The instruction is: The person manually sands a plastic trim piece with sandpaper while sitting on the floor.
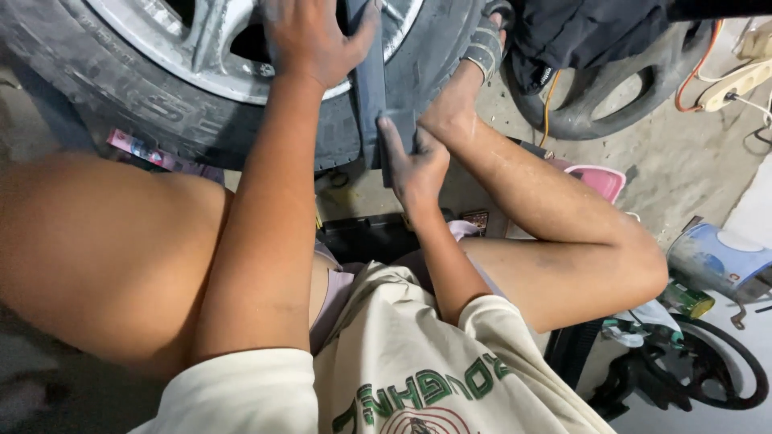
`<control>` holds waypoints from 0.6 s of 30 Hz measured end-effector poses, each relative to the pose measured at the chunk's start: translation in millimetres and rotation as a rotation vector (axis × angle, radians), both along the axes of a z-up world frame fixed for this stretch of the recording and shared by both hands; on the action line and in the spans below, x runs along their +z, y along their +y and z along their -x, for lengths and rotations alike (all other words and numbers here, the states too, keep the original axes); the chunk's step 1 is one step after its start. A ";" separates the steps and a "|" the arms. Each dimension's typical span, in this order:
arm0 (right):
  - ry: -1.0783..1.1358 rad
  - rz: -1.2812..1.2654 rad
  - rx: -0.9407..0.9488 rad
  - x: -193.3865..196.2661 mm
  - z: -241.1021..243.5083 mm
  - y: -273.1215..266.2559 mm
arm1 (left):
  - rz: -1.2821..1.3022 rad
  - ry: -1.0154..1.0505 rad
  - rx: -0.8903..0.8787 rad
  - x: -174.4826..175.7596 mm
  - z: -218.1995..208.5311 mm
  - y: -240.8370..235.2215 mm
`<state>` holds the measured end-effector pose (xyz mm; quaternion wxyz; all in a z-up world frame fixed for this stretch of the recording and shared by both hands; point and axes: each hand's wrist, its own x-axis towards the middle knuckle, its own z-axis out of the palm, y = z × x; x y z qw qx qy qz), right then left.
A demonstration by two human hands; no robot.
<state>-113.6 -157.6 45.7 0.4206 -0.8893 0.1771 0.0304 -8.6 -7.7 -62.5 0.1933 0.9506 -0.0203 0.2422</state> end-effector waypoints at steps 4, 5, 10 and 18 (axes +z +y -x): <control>0.020 0.054 0.003 -15.0 -7.3 -4.6 | 0.020 0.066 0.012 -0.6 -3.4 0.5; -0.039 0.097 0.015 -19.8 -15.3 -4.9 | -0.001 0.011 0.011 -5.0 -1.5 -1.8; 0.027 0.044 -0.013 -9.7 9.1 -3.7 | 0.026 0.007 0.032 7.8 -4.6 -2.7; 0.079 -0.124 -0.026 -1.6 0.9 3.2 | 0.018 0.021 0.035 2.7 -1.7 -5.2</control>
